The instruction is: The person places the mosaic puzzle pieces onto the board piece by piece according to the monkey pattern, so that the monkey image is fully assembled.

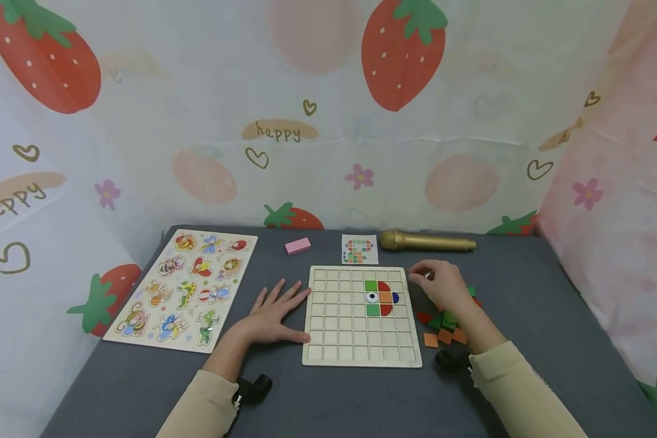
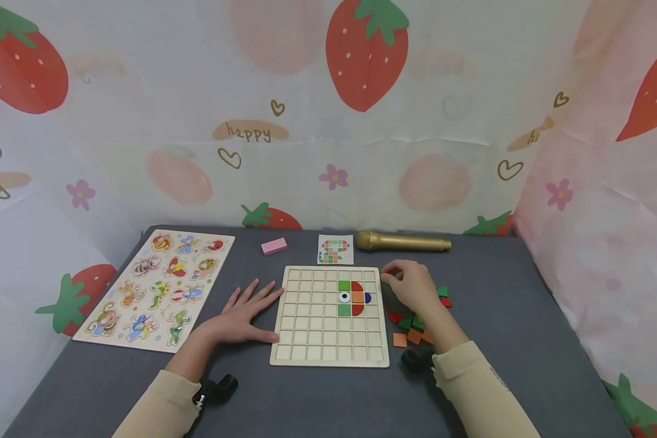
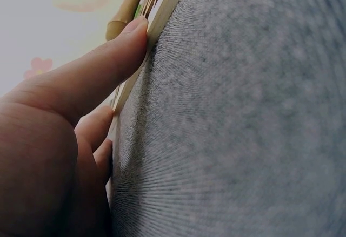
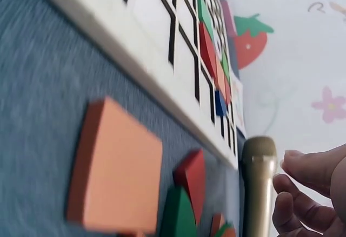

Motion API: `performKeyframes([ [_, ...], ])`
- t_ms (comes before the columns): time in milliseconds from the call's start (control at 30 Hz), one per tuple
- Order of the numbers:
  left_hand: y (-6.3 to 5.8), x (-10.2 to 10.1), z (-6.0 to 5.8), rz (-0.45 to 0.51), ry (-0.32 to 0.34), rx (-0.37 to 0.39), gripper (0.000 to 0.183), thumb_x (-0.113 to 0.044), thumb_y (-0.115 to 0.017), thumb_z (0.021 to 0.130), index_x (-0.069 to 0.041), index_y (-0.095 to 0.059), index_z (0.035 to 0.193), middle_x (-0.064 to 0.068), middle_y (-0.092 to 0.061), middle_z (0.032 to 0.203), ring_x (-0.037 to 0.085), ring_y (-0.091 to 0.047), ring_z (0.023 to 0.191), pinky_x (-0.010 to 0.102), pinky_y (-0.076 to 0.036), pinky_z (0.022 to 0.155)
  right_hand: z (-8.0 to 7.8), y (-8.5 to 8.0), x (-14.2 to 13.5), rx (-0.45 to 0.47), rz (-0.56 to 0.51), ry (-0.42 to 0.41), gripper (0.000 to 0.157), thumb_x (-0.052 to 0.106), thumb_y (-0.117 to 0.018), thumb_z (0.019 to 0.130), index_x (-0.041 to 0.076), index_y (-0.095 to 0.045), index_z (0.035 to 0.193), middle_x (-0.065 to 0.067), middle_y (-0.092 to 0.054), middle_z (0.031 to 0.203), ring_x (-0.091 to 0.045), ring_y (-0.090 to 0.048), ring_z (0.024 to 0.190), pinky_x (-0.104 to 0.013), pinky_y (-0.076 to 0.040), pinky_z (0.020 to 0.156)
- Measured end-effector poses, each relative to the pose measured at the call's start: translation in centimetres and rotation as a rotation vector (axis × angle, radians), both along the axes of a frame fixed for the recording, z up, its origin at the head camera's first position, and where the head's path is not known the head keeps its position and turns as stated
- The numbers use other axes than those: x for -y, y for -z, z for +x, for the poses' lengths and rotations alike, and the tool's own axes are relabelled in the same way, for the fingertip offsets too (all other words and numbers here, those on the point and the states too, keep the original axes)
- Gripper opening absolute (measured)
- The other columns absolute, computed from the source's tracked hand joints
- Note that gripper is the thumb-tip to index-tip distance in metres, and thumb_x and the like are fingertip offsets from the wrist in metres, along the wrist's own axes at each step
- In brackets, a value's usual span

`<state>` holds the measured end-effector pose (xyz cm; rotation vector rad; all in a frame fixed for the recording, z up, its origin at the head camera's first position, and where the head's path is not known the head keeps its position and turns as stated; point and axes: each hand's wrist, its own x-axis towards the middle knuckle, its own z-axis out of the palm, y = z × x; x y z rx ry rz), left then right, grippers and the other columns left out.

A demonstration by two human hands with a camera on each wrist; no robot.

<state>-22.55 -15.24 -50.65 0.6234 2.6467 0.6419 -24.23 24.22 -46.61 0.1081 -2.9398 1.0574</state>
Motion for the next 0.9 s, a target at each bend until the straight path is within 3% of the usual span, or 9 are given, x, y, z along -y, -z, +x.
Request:
performKeyframes([
  [100, 0.0, 0.0, 0.0, 0.000, 0.001, -0.001, 0.103, -0.071, -0.072, 0.078, -0.036, -0.022, 0.162, -0.003, -0.013, 0.171, 0.031, 0.008, 0.158, 0.060, 0.009, 0.123, 0.0, -0.1, -1.0, 0.019, -0.029, 0.004, 0.024, 0.022, -0.067, 0.099, 0.007, -0.073, 0.118, -0.012, -0.074, 0.105, -0.021, -0.067, 0.072, -0.033, -0.053, 0.060],
  [300, -0.1, -0.1, 0.1, 0.013, 0.004, -0.004, 0.103, -0.070, -0.072, 0.078, -0.035, -0.023, 0.162, -0.003, -0.013, 0.171, 0.031, 0.008, 0.158, 0.061, 0.009, 0.122, -0.3, 0.3, -2.9, 0.054, -0.025, 0.022, 0.030, 0.028, -0.065, 0.100, 0.009, -0.071, 0.123, -0.012, -0.072, 0.115, -0.026, -0.065, 0.094, -0.036, -0.054, 0.070],
  [600, -0.1, 0.0, 0.1, 0.015, 0.006, 0.004, 0.103, -0.070, -0.072, 0.078, -0.036, -0.022, 0.162, -0.003, -0.012, 0.171, 0.031, 0.009, 0.158, 0.060, 0.009, 0.123, -0.6, 0.8, -4.9, 0.088, -0.045, 0.062, 0.036, 0.028, -0.063, 0.102, 0.005, -0.067, 0.128, -0.021, -0.067, 0.125, -0.038, -0.063, 0.111, -0.046, -0.057, 0.081],
  [900, 0.0, 0.1, 0.0, 0.008, 0.004, 0.008, 0.104, -0.072, -0.071, 0.078, -0.037, -0.021, 0.162, -0.005, -0.010, 0.171, 0.029, 0.009, 0.158, 0.059, 0.009, 0.123, -1.4, 1.4, -6.2, 0.175, 0.076, 0.059, 0.049, 0.027, -0.063, 0.101, -0.004, -0.057, 0.137, -0.031, -0.057, 0.135, -0.047, -0.054, 0.123, -0.059, -0.049, 0.097],
])
